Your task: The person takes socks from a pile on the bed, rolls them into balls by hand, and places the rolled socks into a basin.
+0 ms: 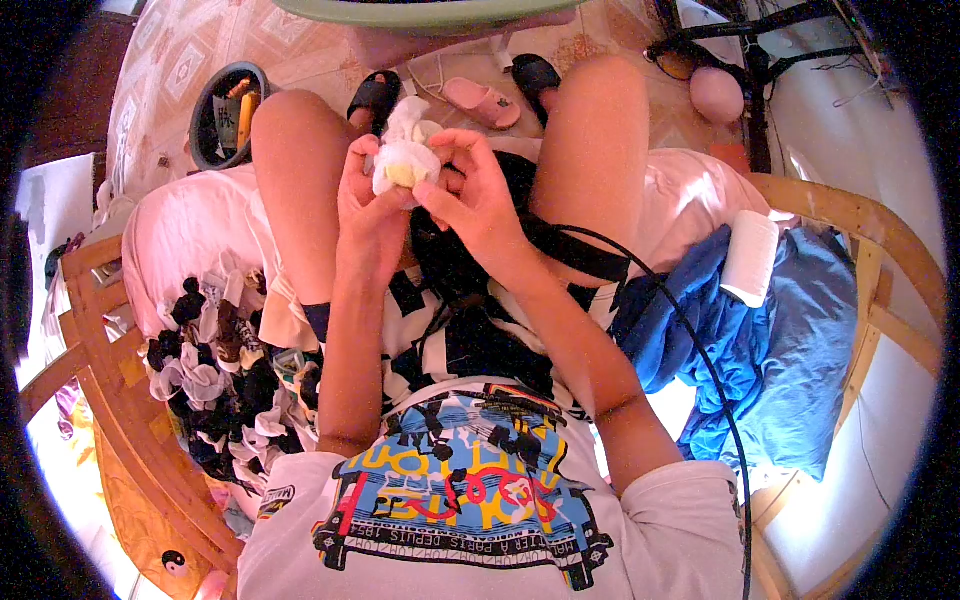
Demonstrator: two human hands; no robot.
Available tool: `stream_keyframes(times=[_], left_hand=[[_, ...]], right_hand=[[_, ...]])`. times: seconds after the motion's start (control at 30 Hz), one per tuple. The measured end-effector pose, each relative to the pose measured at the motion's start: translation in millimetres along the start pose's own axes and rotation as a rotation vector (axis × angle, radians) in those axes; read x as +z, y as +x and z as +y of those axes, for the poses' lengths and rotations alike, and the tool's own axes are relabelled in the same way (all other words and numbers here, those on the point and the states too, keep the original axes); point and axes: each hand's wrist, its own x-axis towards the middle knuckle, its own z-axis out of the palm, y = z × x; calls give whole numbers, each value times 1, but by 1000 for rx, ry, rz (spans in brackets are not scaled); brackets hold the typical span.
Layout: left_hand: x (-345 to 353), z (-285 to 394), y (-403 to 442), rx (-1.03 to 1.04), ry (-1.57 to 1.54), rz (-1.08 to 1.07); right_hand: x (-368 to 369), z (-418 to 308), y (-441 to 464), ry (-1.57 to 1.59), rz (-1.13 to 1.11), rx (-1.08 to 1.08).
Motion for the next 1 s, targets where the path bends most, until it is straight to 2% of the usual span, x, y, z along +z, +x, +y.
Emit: stream_keyframes(times=[0.13,0.27,0.3,0.33,0.4,0.47,0.5,0.57,0.6,0.67,0.8,0.9,0.97,1.0], left_hand=[[1,-1,1,29,11,40],[5,-1,1,33,41,97],[8,0,0,33,41,97],[11,2,-1,39,133,140],[11,0,0,43,225,181],[5,-8,3,203,474,194],[3,-10,4,202,474,194],[0,-11,5,330,663,163],[0,-10,4,331,664,163],[2,-6,2,117,524,130],[2,-8,2,70,507,137],[7,-10,0,81,573,189],[10,-15,-2,284,855,280],[11,-17,-3,284,856,279]], right_hand=[[4,3,-1,-139,-42,-103],[6,0,-2,-124,-38,-72],[8,1,-4,-232,-42,-91],[9,2,-4,-340,-47,-110],[8,5,-3,-332,-37,-123],[7,5,-3,-325,-28,-135],[6,3,-4,-361,-10,-136],[5,2,-5,-395,7,-136],[4,3,-4,-348,36,-167],[0,3,-3,-335,61,-220],[-1,-1,-2,-332,70,-230],[-6,3,0,-430,80,-252],[-2,3,1,-786,233,-416],[0,1,1,-785,234,-416]])
